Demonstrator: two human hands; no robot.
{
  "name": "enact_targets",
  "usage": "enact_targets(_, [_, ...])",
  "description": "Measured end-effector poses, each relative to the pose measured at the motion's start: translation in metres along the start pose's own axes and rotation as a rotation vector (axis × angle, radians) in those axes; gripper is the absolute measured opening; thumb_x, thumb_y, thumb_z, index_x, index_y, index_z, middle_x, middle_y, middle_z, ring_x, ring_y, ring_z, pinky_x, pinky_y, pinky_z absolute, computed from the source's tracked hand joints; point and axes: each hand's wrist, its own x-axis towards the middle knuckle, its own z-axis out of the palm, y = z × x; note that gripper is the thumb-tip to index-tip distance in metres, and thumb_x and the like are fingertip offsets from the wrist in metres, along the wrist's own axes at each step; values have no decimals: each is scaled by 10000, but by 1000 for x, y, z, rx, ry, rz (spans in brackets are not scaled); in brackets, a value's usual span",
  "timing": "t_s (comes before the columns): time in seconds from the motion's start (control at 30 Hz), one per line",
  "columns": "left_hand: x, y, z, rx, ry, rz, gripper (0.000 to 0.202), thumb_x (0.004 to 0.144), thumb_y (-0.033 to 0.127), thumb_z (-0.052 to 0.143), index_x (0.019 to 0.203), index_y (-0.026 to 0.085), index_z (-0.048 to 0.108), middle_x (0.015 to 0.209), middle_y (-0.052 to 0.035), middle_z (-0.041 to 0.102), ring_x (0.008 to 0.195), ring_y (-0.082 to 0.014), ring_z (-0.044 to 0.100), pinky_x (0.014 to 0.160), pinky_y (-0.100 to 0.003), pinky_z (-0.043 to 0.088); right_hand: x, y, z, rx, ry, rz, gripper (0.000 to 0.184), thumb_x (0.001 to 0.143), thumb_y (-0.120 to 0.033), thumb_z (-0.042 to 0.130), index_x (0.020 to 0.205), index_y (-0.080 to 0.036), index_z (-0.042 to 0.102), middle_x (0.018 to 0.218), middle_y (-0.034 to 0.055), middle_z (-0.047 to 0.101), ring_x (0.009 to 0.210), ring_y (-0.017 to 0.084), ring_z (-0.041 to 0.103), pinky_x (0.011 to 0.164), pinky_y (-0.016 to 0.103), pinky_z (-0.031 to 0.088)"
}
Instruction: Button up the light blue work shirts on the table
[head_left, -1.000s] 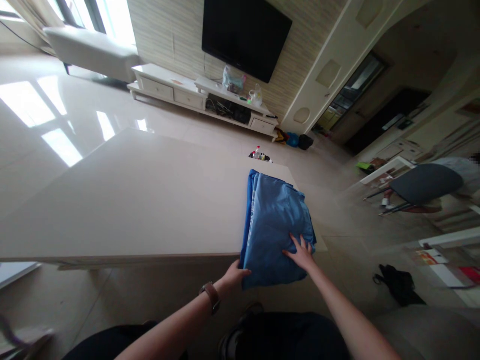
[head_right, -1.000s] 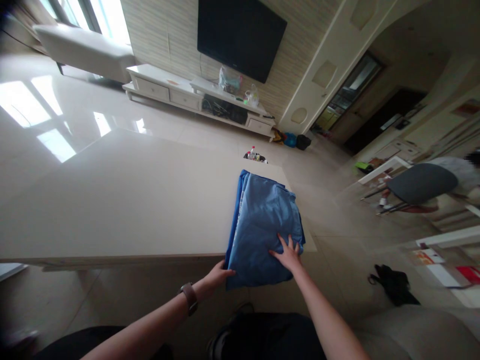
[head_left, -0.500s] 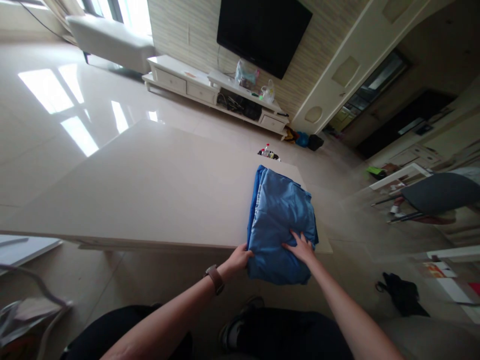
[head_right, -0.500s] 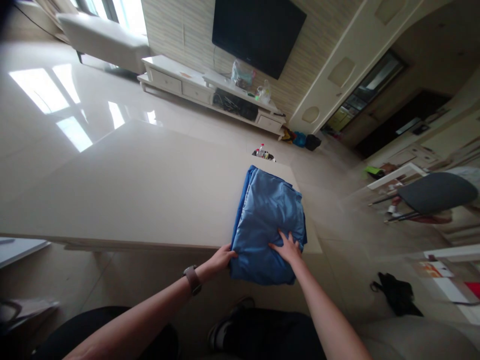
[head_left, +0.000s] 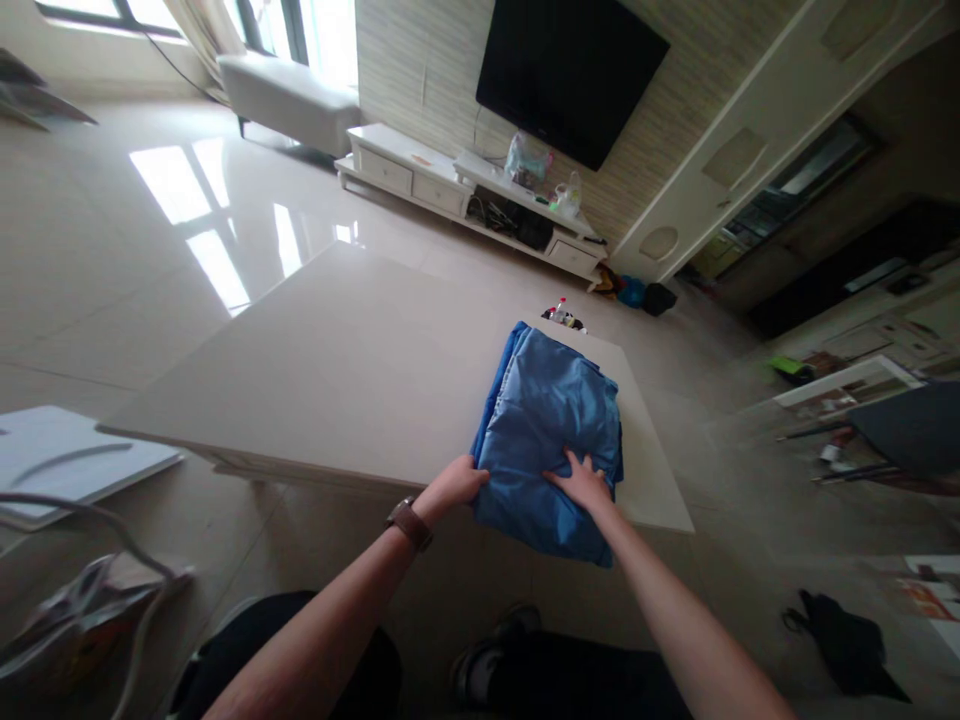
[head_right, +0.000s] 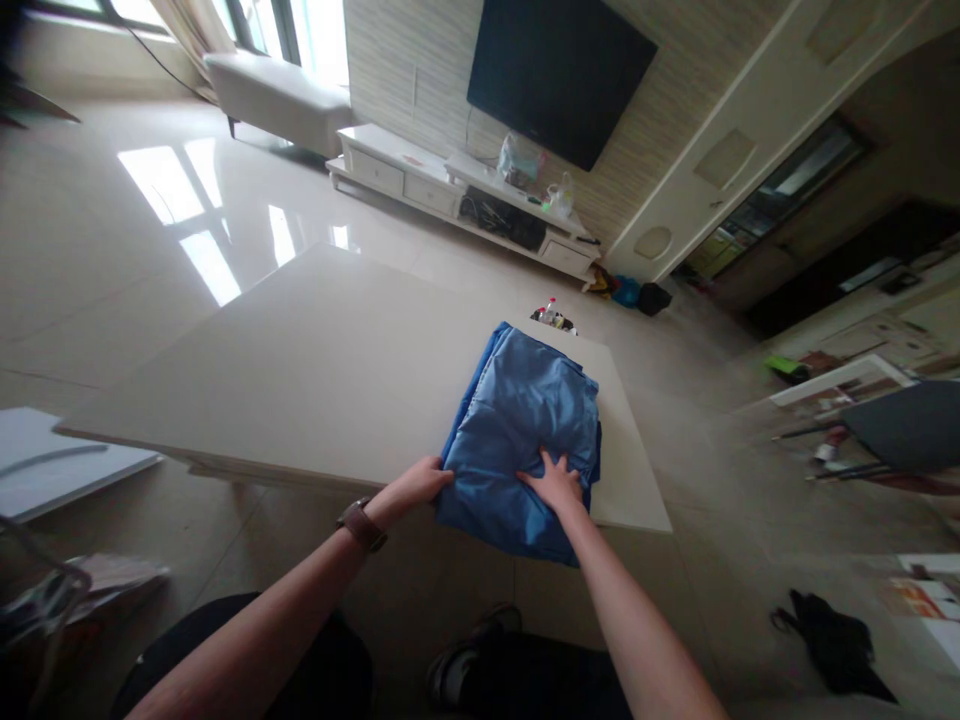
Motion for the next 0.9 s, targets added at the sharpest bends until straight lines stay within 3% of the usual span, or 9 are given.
enact_targets(0.17, [-4,5,-57,165,227,24,122,848,222,618,805,123,675,746,-80,692,682,-186,625,615,-261,409,2,-74,-16,27,-13,-25,1034,827,-936,493,1685,-412,253,1715,206,222,1433,544,424,1016,618,461])
enact_targets(0.37, [-19,0,-114,223,477,-52,171,908,289,561,939,150,656,960,-144,738,881,-258,682,734,-310,461,9,-162,-34,30,-11,-81,1030,832,-922,501,1687,-402,260,1705,221,225,1430,550,418,1006,664,463])
enact_targets(0.5, [-29,-7,-141,96,690,-60,167,925,296,553,1039,183,596,992,-123,722,956,-269,686,853,-350,502,13,-219,-44,26,6,-171,1009,835,-914,520,1677,-406,289,1683,212,267,1412,541,432,997,667,471])
enact_targets(0.6, [-31,-13,-157,-132,900,-14,234,934,273,552,1151,183,547,1098,-121,689,1044,-257,683,962,-370,518,19,-267,-47,29,9,-229,1036,824,-936,502,1682,-401,276,1693,218,238,1421,553,403,1005,735,434])
enact_targets(0.7, [-30,-21,-172,-359,1182,101,410,909,234,584,1296,176,460,1335,-155,580,1243,-254,608,1122,-408,474,26,-322,-45,55,10,-285,1107,806,-985,428,1699,-358,241,1712,248,161,1445,590,335,990,829,371])
enact_targets(0.8, [-31,-32,-185,-382,1472,223,605,840,161,625,1392,169,378,1496,-187,420,1468,-284,417,1282,-469,314,30,-381,-43,105,24,-323,1160,781,-1013,416,1700,-324,249,1720,274,85,1462,641,252,957,907,298])
enact_targets(0.9, [-34,-39,-193,-266,1578,378,700,822,115,608,1457,170,318,1575,-208,322,1572,-303,276,1342,-497,189,31,-438,-44,157,16,-356,1169,775,-989,497,1689,-292,284,1717,282,74,1470,670,185,928,953,228])
